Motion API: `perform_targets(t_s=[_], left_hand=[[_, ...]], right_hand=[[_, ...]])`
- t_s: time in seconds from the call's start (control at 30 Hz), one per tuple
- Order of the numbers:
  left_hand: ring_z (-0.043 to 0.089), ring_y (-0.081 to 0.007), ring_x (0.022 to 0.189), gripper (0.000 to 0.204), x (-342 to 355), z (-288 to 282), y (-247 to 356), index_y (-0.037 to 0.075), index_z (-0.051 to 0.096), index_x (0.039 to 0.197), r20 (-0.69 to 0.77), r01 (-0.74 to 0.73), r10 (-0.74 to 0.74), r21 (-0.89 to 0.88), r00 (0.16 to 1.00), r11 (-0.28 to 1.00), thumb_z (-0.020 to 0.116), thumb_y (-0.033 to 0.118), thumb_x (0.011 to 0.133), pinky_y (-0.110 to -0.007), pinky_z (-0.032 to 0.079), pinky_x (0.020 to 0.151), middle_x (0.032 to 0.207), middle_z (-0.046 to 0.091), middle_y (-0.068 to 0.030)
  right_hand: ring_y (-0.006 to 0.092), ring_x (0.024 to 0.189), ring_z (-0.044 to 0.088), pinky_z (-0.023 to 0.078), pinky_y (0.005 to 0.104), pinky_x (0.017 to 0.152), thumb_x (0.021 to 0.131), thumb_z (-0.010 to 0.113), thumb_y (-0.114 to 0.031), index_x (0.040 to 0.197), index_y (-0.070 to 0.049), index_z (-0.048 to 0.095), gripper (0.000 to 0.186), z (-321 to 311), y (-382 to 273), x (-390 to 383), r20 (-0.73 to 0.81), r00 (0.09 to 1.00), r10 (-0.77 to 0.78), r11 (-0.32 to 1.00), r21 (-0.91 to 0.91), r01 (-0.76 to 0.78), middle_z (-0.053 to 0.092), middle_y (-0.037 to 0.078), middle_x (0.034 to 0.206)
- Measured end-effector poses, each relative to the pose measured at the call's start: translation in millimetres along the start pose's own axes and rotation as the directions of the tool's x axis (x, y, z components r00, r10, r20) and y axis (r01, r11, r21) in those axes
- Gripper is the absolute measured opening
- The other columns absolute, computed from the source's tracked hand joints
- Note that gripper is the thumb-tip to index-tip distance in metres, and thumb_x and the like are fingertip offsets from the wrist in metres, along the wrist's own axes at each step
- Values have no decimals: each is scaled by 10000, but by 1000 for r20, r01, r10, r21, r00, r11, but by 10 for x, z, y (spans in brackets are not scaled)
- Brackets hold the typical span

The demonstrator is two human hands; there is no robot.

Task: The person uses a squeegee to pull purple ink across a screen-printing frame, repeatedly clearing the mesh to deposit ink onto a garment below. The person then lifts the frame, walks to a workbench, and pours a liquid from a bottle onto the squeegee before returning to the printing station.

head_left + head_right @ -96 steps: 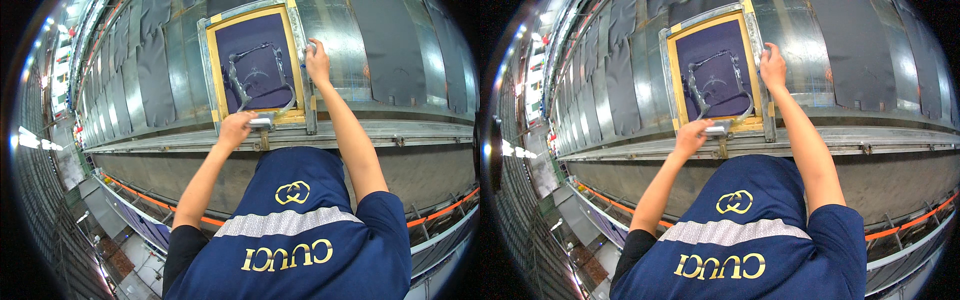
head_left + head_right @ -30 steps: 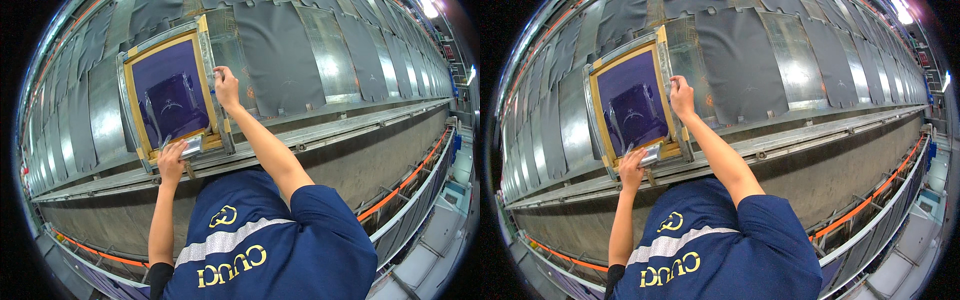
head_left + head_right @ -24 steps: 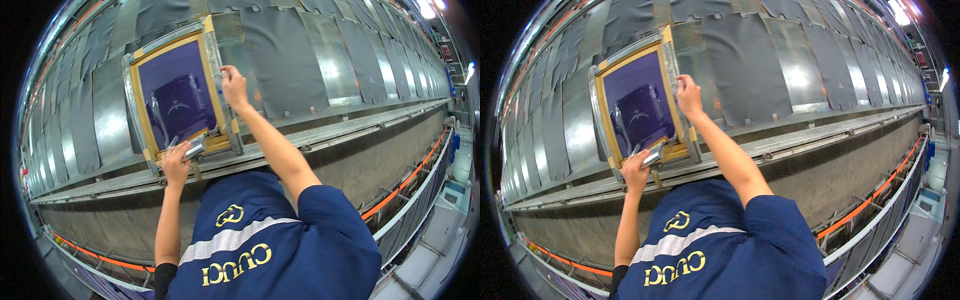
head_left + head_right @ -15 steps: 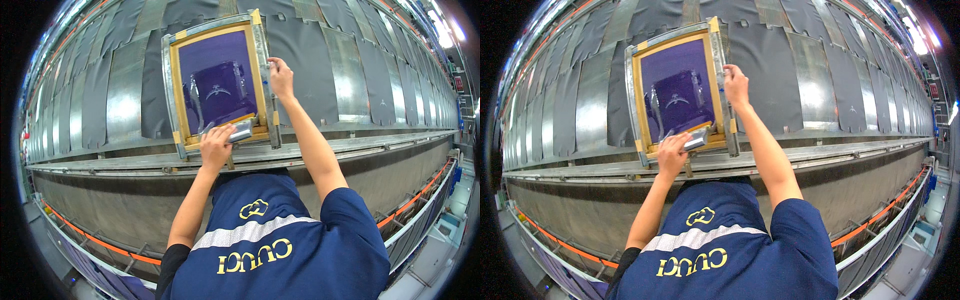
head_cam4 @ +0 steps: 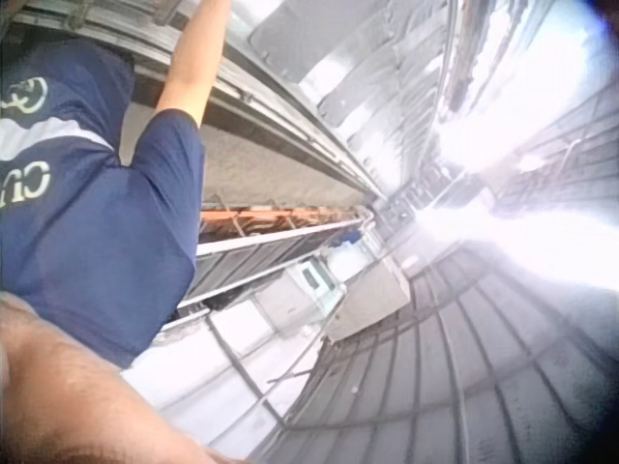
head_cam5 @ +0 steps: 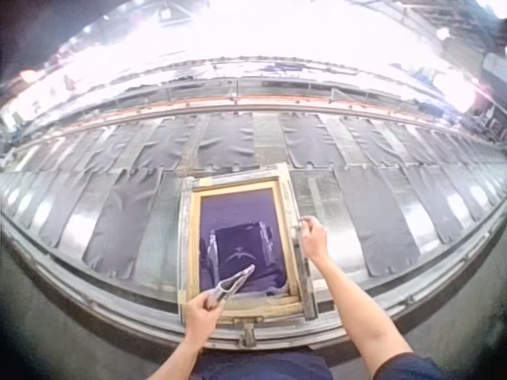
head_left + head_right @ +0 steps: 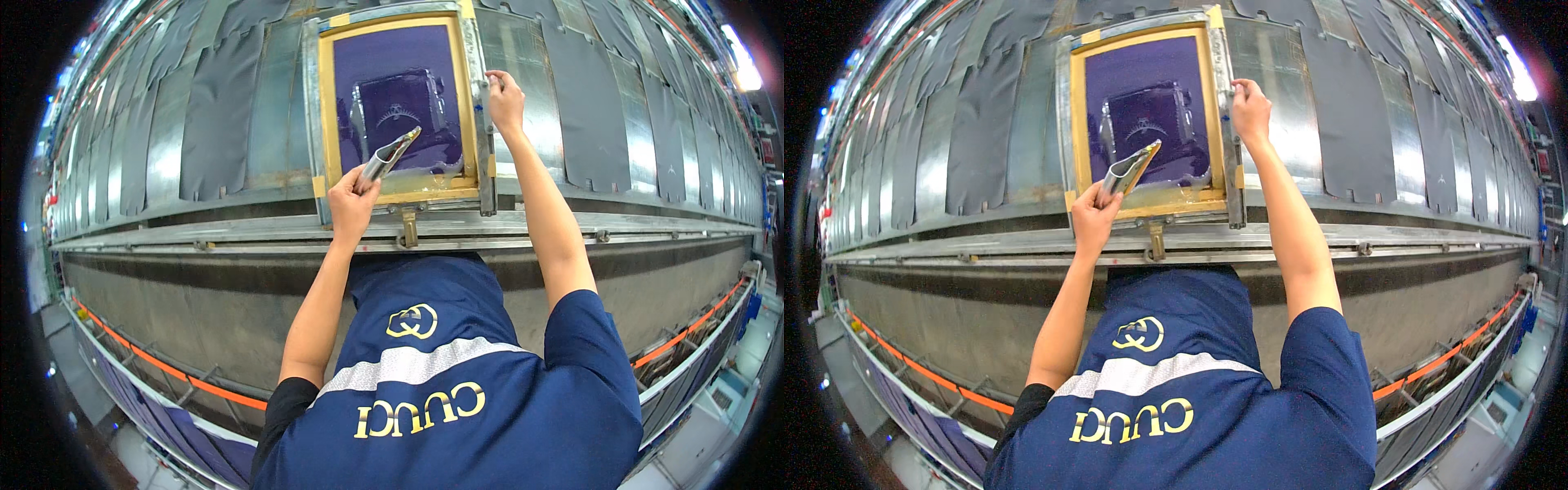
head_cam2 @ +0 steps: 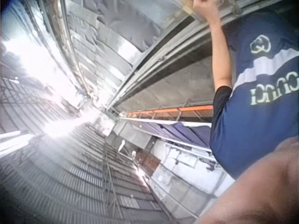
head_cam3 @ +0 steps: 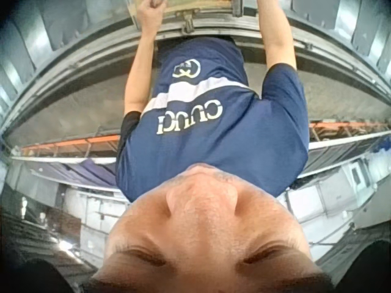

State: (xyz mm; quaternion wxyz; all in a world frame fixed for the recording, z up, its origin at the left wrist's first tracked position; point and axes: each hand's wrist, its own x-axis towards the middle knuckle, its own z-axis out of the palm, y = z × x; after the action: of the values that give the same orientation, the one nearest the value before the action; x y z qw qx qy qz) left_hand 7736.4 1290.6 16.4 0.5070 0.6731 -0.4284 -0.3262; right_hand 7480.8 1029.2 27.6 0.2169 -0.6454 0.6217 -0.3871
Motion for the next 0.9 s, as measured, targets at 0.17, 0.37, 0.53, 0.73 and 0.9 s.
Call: perform_targets(t_s=[0.17, 0.37, 0.53, 0.73, 0.9], left_hand=[[348, -28, 656, 236, -131, -155, 169, -9, 747, 1095, -56, 34, -30, 71, 998, 997, 799, 62, 876, -239, 297, 559, 694, 399, 95], [706, -179, 837, 346, -78, -154, 201, 75, 779, 1149, -41, -55, 69, 281, 997, 958, 752, 21, 808, -314, 541, 755, 973, 776, -81], [714, -246, 1044, 420, 255, 97, 284, 142, 783, 1149, 111, -373, 371, 515, 922, 772, 722, -8, 762, -362, 559, 888, 1170, 772, -38], [730, -248, 1032, 302, 1033, 432, 80, 194, 804, 1101, 303, -468, 360, 655, 882, 593, 697, 82, 841, -397, 553, 865, 1114, 786, -34], [742, -259, 916, 176, 2053, 882, 268, 203, 825, 983, 333, -463, 322, 666, 886, 585, 686, 207, 874, -423, 483, 788, 997, 795, -29]], right_hand=[[309, 864, 728, 535, 419, 806, 1026, 570, -197, 1117, -77, 752, 236, 28, 403, -54, -26, 999, 19, 999, 37, -18, 756, 185, 947], [282, 823, 705, 529, 405, 792, 1034, 556, -176, 1111, -74, 744, 227, 75, 543, -177, -6, 996, 91, 990, 112, -90, 740, 171, 904], [198, 616, 579, 474, 391, 639, 1050, 543, -177, 1111, -66, 719, 217, 137, 543, -334, 5, 989, 147, 968, 203, -145, 630, 125, 683], [329, 638, 656, 479, 462, 643, 1051, 527, -190, 1116, -95, 701, 209, 308, 636, -262, 27, 973, 229, 963, 137, -231, 644, 176, 675], [357, 665, 664, 486, 476, 670, 1051, 529, -220, 1112, -115, 708, 216, 298, 707, -221, 27, 962, 273, 959, 70, -274, 648, 184, 677]])
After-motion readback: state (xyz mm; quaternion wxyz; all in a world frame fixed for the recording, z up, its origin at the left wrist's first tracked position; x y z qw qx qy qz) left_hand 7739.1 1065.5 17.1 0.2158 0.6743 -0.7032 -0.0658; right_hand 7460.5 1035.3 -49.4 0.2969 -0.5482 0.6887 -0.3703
